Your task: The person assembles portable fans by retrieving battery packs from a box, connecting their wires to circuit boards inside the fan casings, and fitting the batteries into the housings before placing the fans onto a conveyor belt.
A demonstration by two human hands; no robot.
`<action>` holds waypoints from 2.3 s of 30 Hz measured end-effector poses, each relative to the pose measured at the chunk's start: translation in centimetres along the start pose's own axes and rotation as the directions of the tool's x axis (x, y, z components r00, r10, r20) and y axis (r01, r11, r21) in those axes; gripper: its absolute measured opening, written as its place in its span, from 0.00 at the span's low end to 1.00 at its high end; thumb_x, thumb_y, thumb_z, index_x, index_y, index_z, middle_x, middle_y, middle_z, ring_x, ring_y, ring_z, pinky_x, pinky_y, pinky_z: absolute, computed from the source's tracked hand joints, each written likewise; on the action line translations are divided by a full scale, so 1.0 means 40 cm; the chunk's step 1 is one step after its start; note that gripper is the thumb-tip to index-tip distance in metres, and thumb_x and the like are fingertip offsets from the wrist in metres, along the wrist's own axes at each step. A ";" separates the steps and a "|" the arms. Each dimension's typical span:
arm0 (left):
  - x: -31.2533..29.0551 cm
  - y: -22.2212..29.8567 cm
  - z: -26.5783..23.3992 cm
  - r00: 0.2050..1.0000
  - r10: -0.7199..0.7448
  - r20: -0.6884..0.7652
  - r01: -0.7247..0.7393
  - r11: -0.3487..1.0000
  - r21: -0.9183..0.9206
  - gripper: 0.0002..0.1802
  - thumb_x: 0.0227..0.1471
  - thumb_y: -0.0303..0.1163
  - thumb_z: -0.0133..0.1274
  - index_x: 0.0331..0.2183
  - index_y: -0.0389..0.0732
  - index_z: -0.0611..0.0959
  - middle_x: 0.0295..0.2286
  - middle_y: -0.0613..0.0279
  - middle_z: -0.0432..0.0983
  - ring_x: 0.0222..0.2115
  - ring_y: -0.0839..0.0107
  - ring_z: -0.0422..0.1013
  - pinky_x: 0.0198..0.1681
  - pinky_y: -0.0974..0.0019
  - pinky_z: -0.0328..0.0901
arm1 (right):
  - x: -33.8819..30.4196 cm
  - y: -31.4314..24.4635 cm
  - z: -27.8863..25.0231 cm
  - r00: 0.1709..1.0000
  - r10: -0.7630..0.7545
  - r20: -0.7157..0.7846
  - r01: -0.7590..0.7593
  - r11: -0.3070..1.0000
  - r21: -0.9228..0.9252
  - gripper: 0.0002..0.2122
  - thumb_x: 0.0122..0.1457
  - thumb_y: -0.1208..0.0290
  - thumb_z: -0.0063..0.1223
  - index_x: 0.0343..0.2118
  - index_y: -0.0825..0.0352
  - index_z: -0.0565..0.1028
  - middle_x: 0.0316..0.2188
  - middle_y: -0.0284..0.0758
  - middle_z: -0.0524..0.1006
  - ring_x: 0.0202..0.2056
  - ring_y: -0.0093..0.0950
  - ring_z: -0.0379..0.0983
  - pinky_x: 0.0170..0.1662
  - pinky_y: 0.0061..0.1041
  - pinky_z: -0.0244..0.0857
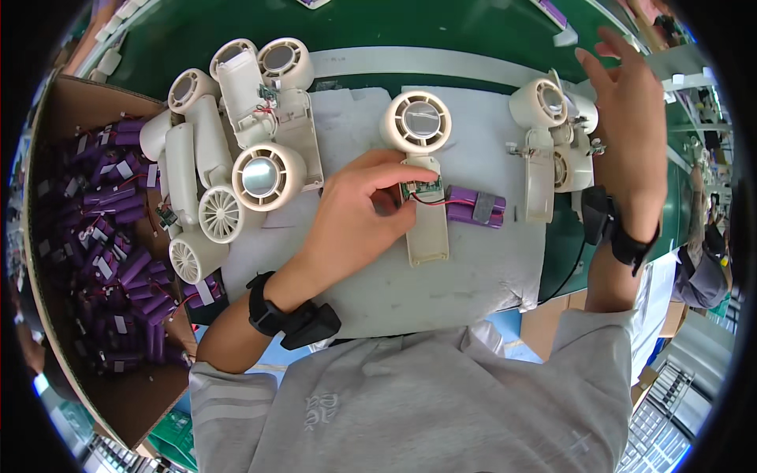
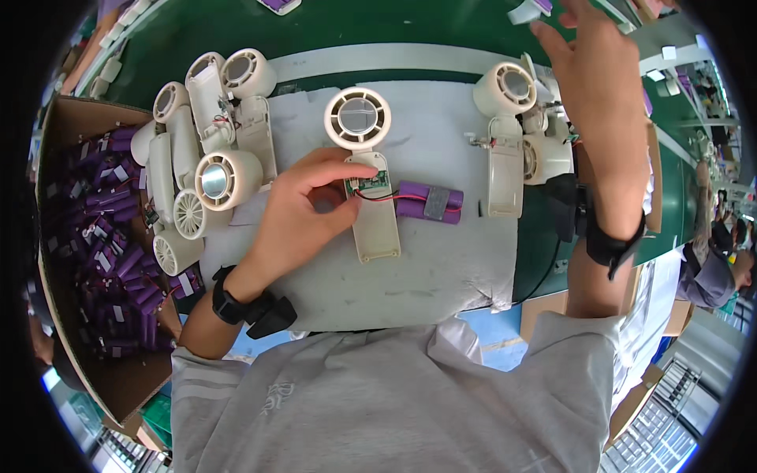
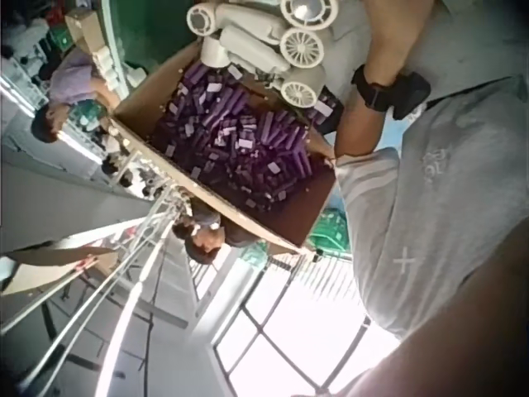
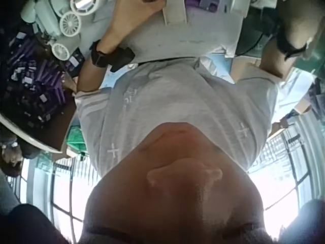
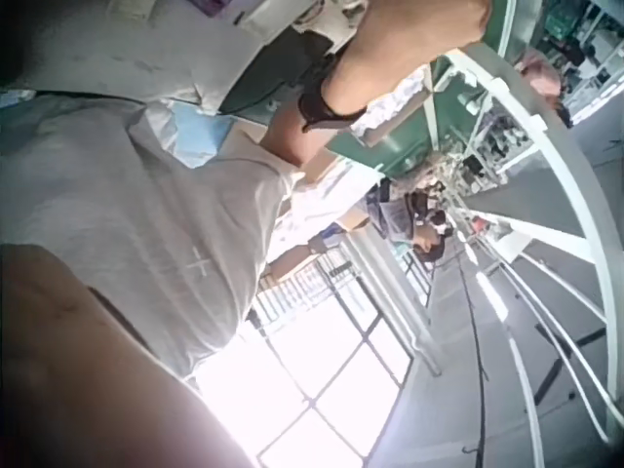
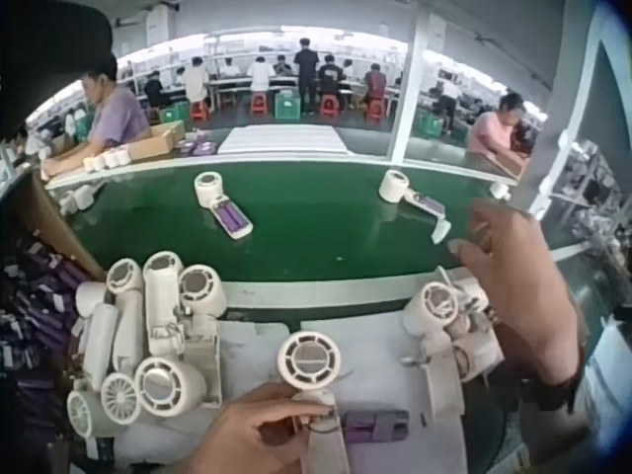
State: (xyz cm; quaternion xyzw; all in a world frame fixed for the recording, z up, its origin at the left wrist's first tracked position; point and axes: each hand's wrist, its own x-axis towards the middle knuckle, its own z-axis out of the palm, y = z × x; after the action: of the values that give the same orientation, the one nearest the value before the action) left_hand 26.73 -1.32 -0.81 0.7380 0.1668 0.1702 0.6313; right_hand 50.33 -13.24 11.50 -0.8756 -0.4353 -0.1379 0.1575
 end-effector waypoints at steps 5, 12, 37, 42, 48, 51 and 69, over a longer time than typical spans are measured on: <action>0.011 -0.043 0.003 0.999 -0.033 -0.036 0.033 0.999 -0.014 0.19 0.41 0.17 0.53 0.38 0.41 0.84 0.37 0.59 0.75 0.28 0.75 0.73 0.30 0.74 0.68 | -0.201 -0.092 0.114 0.857 -0.330 0.397 0.078 0.842 0.533 0.18 0.45 0.79 0.61 0.42 0.69 0.73 0.31 0.39 0.76 0.30 0.30 0.71 0.36 0.27 0.67; 0.009 -0.079 0.007 0.997 -0.083 0.000 0.082 0.996 0.043 0.19 0.43 0.15 0.53 0.40 0.39 0.84 0.43 0.57 0.73 0.39 0.74 0.73 0.38 0.74 0.70 | -0.247 -0.065 0.198 0.693 -0.519 0.501 0.269 0.830 0.488 0.31 0.41 0.82 0.61 0.54 0.68 0.67 0.38 0.39 0.76 0.38 0.32 0.74 0.41 0.29 0.69; 0.084 -0.133 -0.018 0.976 0.210 0.050 -0.207 0.844 0.496 0.20 0.38 0.20 0.64 0.39 0.41 0.85 0.39 0.48 0.78 0.32 0.67 0.78 0.33 0.71 0.73 | -0.220 -0.014 0.285 0.592 -0.690 0.417 -0.364 0.233 0.902 0.36 0.31 0.81 0.67 0.51 0.69 0.67 0.45 0.41 0.67 0.44 0.37 0.70 0.47 0.38 0.67; 0.075 -0.145 -0.021 0.979 0.197 0.049 -0.197 0.866 0.460 0.19 0.39 0.19 0.63 0.38 0.41 0.85 0.40 0.46 0.77 0.31 0.66 0.79 0.29 0.72 0.74 | -0.252 -0.065 0.309 0.695 -0.686 0.214 0.154 0.433 0.888 0.31 0.26 0.79 0.66 0.43 0.71 0.73 0.43 0.43 0.69 0.41 0.38 0.69 0.43 0.37 0.67; 0.075 -0.137 -0.028 0.974 0.221 0.049 -0.218 0.853 0.474 0.18 0.40 0.18 0.62 0.38 0.42 0.86 0.39 0.46 0.78 0.30 0.66 0.79 0.29 0.72 0.74 | -0.271 -0.087 0.338 0.732 -0.665 0.149 0.271 0.485 0.832 0.32 0.25 0.77 0.65 0.43 0.72 0.73 0.42 0.44 0.71 0.42 0.42 0.68 0.44 0.36 0.66; 0.076 -0.140 -0.035 0.975 0.214 0.055 -0.215 0.862 0.459 0.18 0.40 0.18 0.62 0.38 0.42 0.86 0.38 0.46 0.78 0.29 0.66 0.79 0.28 0.72 0.73 | -0.276 -0.092 0.347 0.761 -0.638 0.116 0.361 0.566 0.741 0.31 0.25 0.77 0.65 0.43 0.73 0.74 0.43 0.45 0.72 0.41 0.42 0.69 0.43 0.36 0.67; 0.064 -0.183 -0.064 0.987 0.128 0.095 -0.151 0.944 0.293 0.15 0.45 0.22 0.61 0.39 0.37 0.84 0.38 0.49 0.79 0.34 0.65 0.79 0.33 0.72 0.72 | -0.315 -0.117 0.363 0.795 -0.600 0.090 0.443 0.676 0.590 0.19 0.34 0.80 0.60 0.35 0.78 0.75 0.43 0.53 0.73 0.43 0.46 0.73 0.39 0.34 0.75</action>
State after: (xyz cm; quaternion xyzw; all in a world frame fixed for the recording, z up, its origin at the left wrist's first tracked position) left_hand 27.57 3.18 -7.58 0.8410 0.1142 0.1595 0.5043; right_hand 40.73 -13.89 -5.80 -0.6416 -0.7068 0.0744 0.2885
